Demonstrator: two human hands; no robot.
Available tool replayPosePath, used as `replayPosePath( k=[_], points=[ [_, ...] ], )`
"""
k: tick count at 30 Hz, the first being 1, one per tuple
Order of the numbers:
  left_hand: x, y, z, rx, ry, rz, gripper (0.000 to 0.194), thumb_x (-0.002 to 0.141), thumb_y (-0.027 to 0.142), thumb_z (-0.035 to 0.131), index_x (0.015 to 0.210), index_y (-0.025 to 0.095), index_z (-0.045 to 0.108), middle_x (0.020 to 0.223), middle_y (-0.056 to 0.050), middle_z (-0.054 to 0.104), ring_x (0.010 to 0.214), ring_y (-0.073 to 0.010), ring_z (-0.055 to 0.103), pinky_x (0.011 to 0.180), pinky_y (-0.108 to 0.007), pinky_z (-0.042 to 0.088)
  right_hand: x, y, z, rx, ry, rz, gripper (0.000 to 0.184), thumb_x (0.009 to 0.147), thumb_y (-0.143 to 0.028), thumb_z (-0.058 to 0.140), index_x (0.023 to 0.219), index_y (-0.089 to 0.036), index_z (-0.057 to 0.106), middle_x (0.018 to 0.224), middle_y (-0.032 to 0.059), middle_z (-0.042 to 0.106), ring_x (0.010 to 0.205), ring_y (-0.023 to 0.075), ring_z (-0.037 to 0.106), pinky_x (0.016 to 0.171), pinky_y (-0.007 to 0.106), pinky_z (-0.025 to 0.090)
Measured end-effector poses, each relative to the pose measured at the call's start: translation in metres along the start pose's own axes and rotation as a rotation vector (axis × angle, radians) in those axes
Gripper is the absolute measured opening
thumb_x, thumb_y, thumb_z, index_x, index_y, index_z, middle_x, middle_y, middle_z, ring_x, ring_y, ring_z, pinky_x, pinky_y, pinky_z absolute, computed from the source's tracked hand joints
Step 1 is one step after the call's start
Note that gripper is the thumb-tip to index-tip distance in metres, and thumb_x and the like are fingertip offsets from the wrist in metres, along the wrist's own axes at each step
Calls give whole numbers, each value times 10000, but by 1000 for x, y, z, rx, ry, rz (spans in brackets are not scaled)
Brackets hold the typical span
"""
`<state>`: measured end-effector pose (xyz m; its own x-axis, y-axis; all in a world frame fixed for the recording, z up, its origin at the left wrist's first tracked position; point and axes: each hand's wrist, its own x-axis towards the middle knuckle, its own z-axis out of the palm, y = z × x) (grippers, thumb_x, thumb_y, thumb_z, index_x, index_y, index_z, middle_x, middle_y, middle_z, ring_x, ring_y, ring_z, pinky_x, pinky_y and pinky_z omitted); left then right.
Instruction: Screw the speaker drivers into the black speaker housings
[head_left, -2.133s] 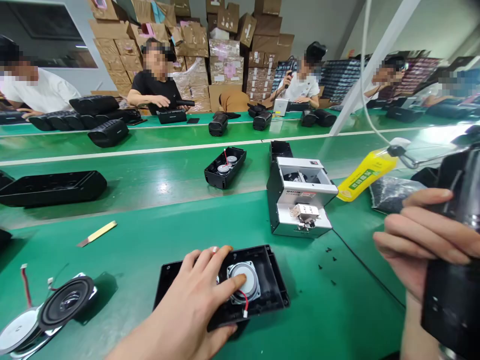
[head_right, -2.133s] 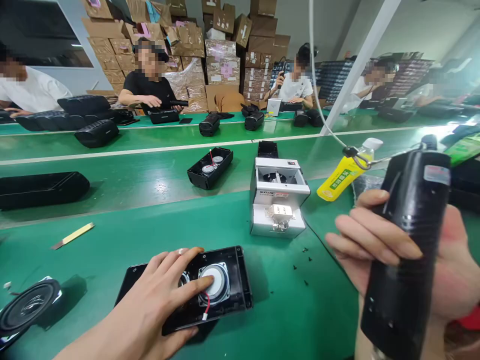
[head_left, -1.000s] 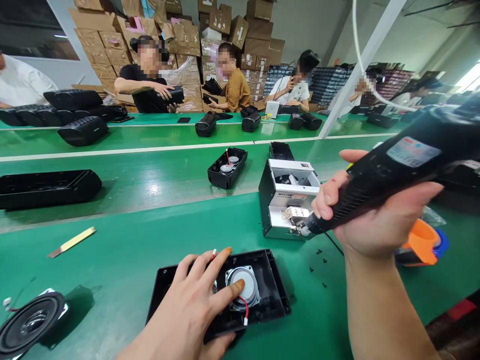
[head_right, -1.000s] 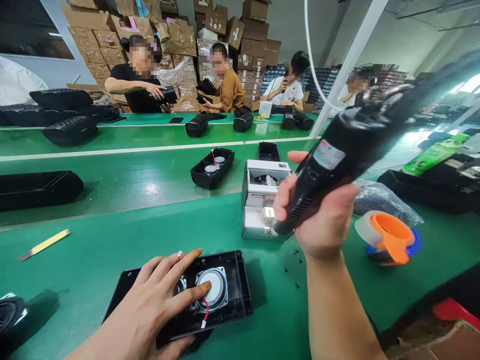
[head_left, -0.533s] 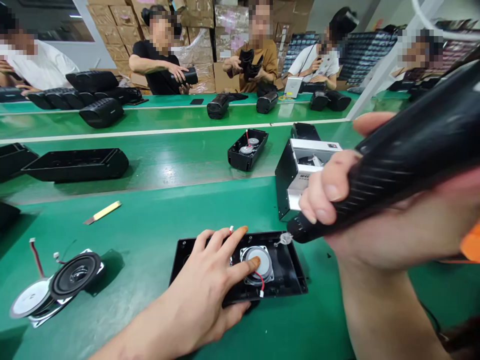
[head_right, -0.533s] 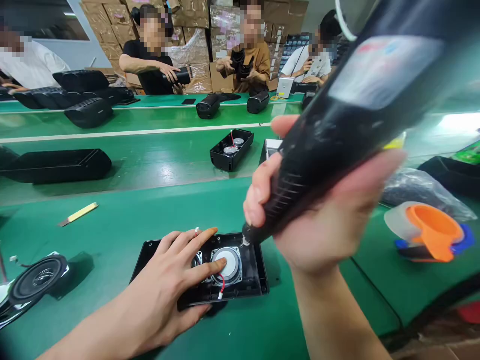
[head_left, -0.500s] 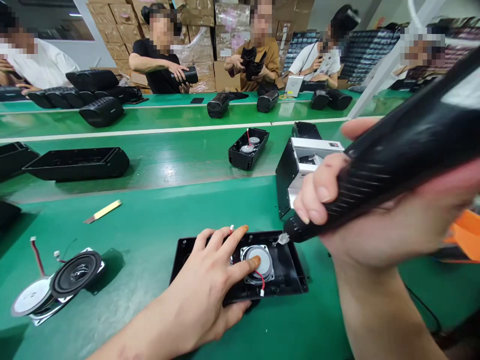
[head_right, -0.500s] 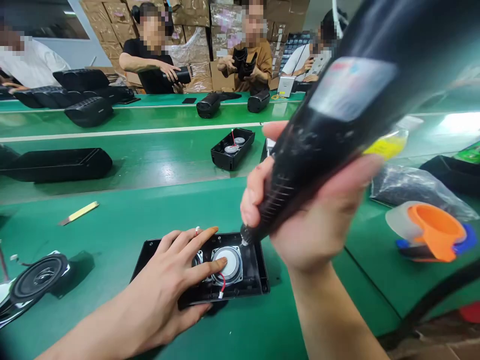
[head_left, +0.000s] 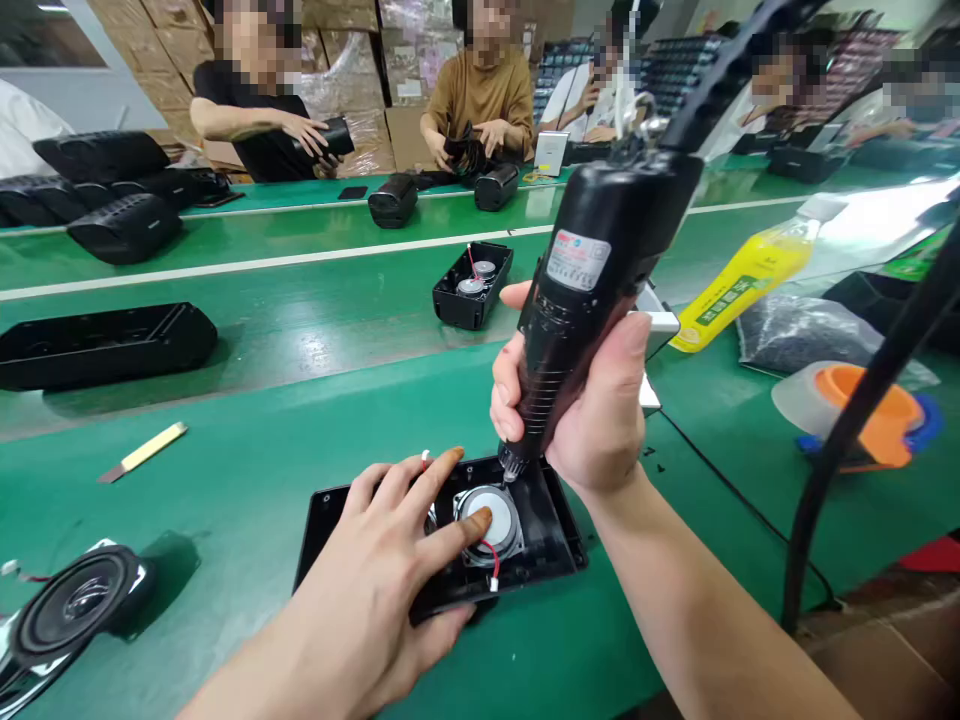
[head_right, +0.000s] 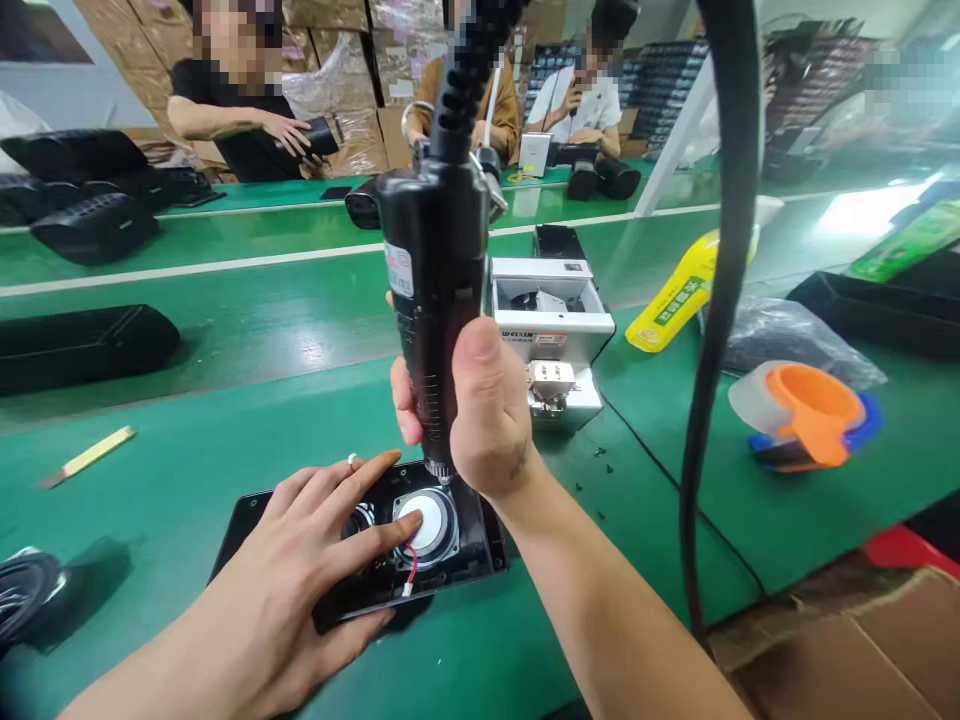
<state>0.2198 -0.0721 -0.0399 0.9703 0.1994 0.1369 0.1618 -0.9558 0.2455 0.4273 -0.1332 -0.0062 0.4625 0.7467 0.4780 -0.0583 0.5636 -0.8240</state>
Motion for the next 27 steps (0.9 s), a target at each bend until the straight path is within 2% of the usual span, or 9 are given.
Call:
replayPosePath(
  k=[5,10,15,21,27],
  points=[
    [0,1,2,35,39,4,525,829,285,720,1346,358,663,1634,-119,401,1348,-422,482,1052,-658,388,0,8,-2,61,-31,-61,610,1038,-731,300,1239,-243,605,671,-10,572,442,131,526,399,273,396],
    [-1,-1,7,70,84,39,561,778,264,738,1328,351,672,1640,-113,401,1359,-426,477,1037,-652,407,0,11,-3,116,-67,-52,570,1043,-707,350,1235,-227,592,706,-12,577,471,113,530,426,245,414],
    [-2,2,7,101,67,-1,636,713,221,775,1327,356,674,1661,-92,380,1384,-428,460,1063,-635,414,-1,14,-2,148,-98,-50,552,1049,-687,373,1226,-208,583,713,-16,564,484,105,527,435,232,407],
    [-1,-3,9,123,93,36,631,727,240,745,1341,356,661,1635,-109,407,1363,-422,487,1043,-636,433,-8,18,-2,224,-154,-4,568,1034,-691,424,1270,-204,596,746,-14,570,497,78,512,452,206,399],
    [0,-11,14,60,92,18,616,722,320,773,1320,429,670,1621,-74,435,1355,-417,506,1044,-655,435,-13,22,-3,236,-210,25,597,1026,-698,440,1293,-200,630,738,-5,570,508,74,510,456,195,391]
  ],
)
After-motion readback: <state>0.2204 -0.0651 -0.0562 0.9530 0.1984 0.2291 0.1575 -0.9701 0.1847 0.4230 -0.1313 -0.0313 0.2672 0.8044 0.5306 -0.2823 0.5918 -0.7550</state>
